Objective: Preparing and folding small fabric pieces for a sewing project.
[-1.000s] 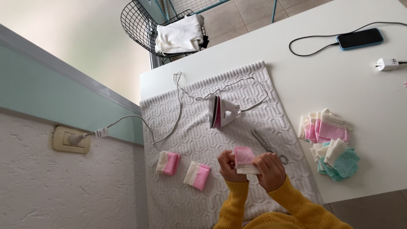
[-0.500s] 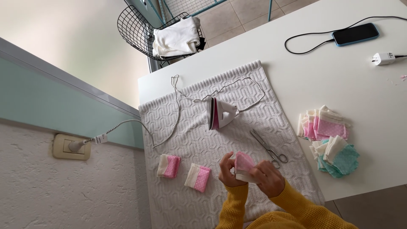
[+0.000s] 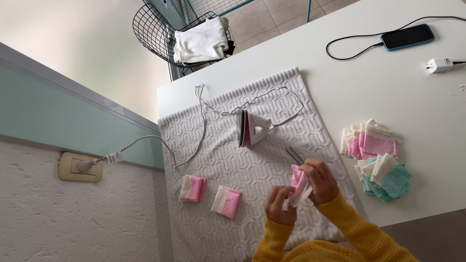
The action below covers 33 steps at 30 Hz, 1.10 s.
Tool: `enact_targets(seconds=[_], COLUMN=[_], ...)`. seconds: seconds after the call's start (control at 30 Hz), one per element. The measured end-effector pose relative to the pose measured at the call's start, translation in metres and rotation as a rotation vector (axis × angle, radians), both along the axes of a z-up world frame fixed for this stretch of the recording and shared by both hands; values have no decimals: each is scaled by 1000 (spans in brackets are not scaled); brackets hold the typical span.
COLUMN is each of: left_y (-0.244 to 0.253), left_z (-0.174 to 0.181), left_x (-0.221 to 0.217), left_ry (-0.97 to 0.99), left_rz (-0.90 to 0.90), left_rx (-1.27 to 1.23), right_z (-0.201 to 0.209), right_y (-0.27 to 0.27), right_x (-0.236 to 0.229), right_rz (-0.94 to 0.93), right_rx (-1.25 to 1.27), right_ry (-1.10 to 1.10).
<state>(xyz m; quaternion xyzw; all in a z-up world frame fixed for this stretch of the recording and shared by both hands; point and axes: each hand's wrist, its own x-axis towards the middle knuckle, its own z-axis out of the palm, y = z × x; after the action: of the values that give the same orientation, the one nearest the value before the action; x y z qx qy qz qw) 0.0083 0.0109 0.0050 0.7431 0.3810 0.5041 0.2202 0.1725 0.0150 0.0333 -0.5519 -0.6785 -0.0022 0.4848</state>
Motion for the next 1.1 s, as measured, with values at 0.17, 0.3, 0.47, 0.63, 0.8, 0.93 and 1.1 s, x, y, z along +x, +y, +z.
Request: enact_targets(seconds=[0.17,0.3,0.47,0.63,0.8,0.93,1.1], left_y=[-3,13,15,13,9,2,3], left_z=[64,27,1,-10,14,26,11], left_x=[-1,-19,-30,-24,-22,-20,-22], left_ry=[-86,-647,-1092,-1620,-1646,-1568,-1579], left_rz=[-292,-579,-617,-909,-1043,-619,-811], left_rx=[-274,-887,-1346,-1569,-1523,-1652,-1525], right_z=[0,-59,-116,-115,-115,-110,-109], right_y=[14,10,-19,-43,-39,-35,-34], right_x=[13,19,20,4,1,6,3], right_rz=[-74,182,435,982,974,1364,1287], right_rx=[-53,-437,-1100,-919,-858,-736,-752], right_ry=[-57,310,1366,2181,2311,2188,2200])
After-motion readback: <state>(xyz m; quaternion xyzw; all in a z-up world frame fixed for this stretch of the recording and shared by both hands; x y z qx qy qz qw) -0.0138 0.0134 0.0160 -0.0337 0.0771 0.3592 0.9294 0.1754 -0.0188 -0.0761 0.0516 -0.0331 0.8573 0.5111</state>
